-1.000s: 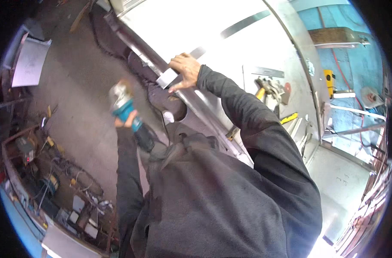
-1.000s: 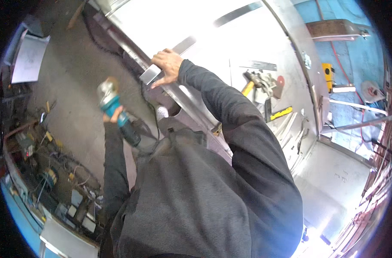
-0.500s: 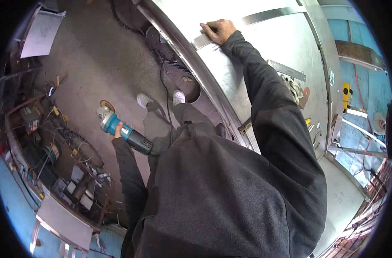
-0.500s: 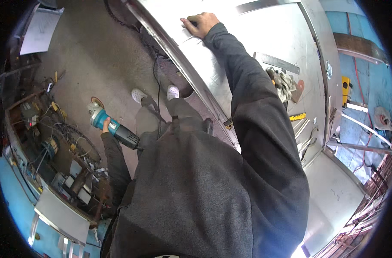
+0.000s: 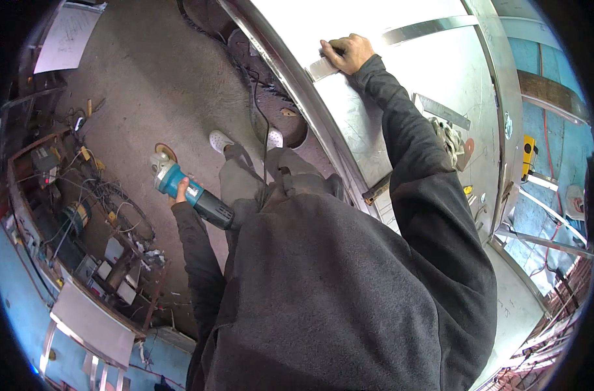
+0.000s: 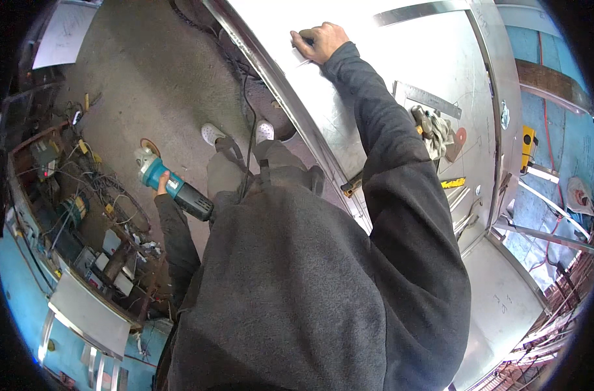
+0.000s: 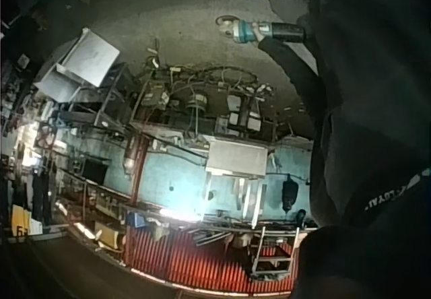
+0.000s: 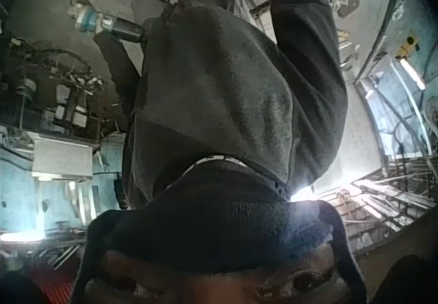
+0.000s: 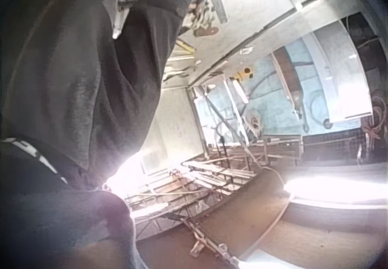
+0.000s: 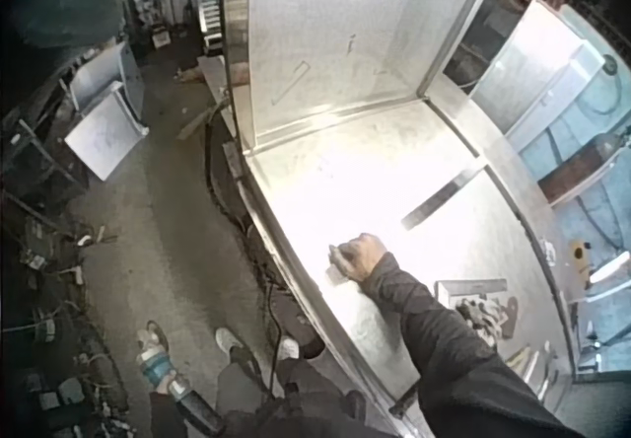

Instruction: The person marks a metal piece with a pen, cuts and shapes it using an angle grinder, hammers it with a hammer, and grinds the piece again before placing the tools on the workbench.

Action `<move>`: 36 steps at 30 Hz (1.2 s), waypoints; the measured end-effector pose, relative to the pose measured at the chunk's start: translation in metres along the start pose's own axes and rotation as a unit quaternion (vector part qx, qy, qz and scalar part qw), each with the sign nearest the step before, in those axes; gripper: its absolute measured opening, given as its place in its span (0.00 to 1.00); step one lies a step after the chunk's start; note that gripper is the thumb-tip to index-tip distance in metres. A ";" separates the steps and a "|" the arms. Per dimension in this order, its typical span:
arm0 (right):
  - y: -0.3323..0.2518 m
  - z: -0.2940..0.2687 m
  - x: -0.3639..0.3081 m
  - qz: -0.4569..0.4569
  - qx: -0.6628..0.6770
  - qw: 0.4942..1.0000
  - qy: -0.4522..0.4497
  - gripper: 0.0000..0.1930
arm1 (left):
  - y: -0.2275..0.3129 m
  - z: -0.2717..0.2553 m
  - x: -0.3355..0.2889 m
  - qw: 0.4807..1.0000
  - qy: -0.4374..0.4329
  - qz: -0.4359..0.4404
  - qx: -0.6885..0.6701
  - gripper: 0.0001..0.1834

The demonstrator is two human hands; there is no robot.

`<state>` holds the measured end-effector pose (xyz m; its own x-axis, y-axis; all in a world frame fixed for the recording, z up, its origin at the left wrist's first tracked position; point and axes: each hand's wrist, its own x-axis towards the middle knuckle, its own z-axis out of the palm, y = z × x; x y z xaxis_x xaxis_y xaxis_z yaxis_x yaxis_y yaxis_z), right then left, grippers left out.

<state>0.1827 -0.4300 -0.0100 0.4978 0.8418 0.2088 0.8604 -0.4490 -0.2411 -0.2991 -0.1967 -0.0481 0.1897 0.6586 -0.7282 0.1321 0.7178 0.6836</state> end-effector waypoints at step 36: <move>-0.172 -0.082 -0.141 0.399 0.271 0.786 0.386 0.06 | 0.178 0.337 -0.008 0.581 -0.771 -0.256 -0.051 0.40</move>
<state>-0.0269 -0.4962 0.0792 0.9535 -0.1703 0.2485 0.1711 -0.3728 -0.9120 0.0512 -0.1504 0.0961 0.8070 -0.5765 0.1282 0.5126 0.7915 0.3328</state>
